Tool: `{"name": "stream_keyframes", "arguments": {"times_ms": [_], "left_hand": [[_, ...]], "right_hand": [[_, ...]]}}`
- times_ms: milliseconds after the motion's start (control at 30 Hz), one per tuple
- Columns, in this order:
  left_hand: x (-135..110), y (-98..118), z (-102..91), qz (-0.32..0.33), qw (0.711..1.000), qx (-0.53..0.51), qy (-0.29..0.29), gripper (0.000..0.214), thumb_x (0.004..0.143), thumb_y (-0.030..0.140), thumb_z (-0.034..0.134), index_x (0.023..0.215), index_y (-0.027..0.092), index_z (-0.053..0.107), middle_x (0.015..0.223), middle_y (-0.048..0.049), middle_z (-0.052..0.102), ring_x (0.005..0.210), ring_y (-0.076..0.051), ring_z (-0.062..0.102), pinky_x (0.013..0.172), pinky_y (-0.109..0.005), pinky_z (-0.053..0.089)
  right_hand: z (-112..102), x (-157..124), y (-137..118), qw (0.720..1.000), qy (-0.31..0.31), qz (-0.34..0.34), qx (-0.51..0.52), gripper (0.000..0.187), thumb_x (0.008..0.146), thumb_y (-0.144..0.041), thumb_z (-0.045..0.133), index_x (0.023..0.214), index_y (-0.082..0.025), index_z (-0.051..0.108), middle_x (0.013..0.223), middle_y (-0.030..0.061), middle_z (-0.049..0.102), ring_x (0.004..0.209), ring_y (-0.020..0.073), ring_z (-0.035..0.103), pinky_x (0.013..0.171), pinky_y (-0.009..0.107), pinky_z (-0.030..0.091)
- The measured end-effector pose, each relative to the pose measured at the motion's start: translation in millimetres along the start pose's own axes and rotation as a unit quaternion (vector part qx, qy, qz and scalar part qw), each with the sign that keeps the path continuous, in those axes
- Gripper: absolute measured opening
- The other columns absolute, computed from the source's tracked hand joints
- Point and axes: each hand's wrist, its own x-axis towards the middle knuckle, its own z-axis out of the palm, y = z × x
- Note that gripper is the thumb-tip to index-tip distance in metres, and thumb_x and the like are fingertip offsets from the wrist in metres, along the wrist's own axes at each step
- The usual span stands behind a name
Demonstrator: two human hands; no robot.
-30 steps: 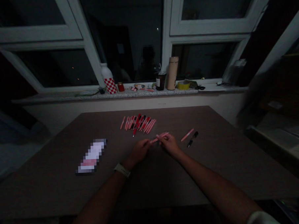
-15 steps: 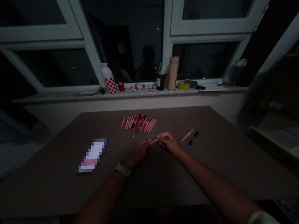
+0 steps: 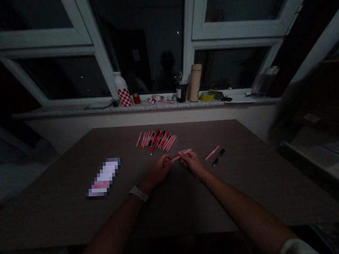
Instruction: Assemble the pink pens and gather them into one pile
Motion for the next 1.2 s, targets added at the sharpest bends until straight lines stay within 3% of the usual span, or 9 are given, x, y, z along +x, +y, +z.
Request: {"name": "stream_keyframes", "arguments": {"times_ms": [67,200,400,600,767,1000,1200], "left_hand": [[0.1,-0.3,0.4,0.001,1.000,-0.005,0.004,0.031,0.091,0.048,0.046,0.093,0.018,0.055,0.073,0.0027,0.054,0.066,-0.014,0.050,0.060,-0.024,0.038],[0.8,-0.7,-0.1,-0.006,1.000,0.012,0.000,0.041,0.096,0.047,0.033,0.078,0.018,0.056,0.068,0.0015,0.053,0.066,-0.015,0.050,0.062,-0.025,0.037],[0.2,0.0,-0.7,0.001,1.000,-0.012,0.010,0.031,0.090,0.047,0.048,0.093,0.017,0.056,0.074,0.0026,0.055,0.067,-0.014,0.050,0.061,-0.024,0.037],[1.6,-2.7,-0.2,-0.026,1.000,0.017,0.001,0.046,0.095,0.051,0.032,0.081,0.017,0.060,0.067,0.0012,0.053,0.064,-0.015,0.050,0.059,-0.025,0.036],[1.5,-3.7,1.5,-0.003,1.000,-0.006,0.017,0.035,0.088,0.050,0.050,0.096,0.017,0.057,0.076,0.0009,0.057,0.070,-0.015,0.052,0.063,-0.024,0.039],[1.3,-1.4,-1.9,-0.027,0.999,0.026,-0.010,0.049,0.095,0.051,0.031,0.079,0.016,0.062,0.067,0.0003,0.054,0.063,-0.015,0.049,0.057,-0.025,0.036],[1.0,-3.9,2.0,-0.007,1.000,0.006,0.003,0.036,0.088,0.051,0.050,0.094,0.017,0.058,0.071,0.0030,0.054,0.065,-0.014,0.049,0.059,-0.023,0.036]], "right_hand": [[0.6,-0.5,-0.6,1.000,0.001,0.007,0.006,0.041,0.067,-0.053,0.075,0.078,-0.018,0.057,0.048,-0.0090,0.046,0.038,0.0055,0.033,0.039,0.020,0.018],[1.0,0.3,0.3,1.000,-0.002,-0.005,0.004,0.041,0.067,-0.053,0.075,0.079,-0.017,0.058,0.048,-0.0090,0.047,0.039,0.0056,0.034,0.040,0.020,0.020],[-0.4,2.3,3.9,1.000,0.002,-0.010,0.001,0.041,0.068,-0.053,0.075,0.080,-0.017,0.059,0.048,-0.0087,0.046,0.039,0.0058,0.033,0.040,0.020,0.020],[-1.8,2.9,6.3,1.000,0.000,-0.005,0.007,0.041,0.068,-0.053,0.074,0.081,-0.018,0.059,0.049,-0.0086,0.047,0.039,0.0058,0.033,0.039,0.020,0.020],[-1.1,2.9,4.7,1.000,0.005,-0.004,0.013,0.041,0.068,-0.053,0.074,0.079,-0.018,0.058,0.048,-0.0091,0.045,0.038,0.0054,0.032,0.039,0.020,0.019],[-1.0,3.3,5.2,1.000,0.000,-0.012,0.008,0.039,0.068,-0.052,0.074,0.079,-0.018,0.059,0.048,-0.0091,0.046,0.039,0.0056,0.033,0.040,0.020,0.020],[-1.6,2.9,4.9,1.000,-0.002,-0.003,0.012,0.041,0.067,-0.053,0.074,0.080,-0.018,0.058,0.048,-0.0096,0.045,0.038,0.0057,0.032,0.039,0.020,0.020]]}}
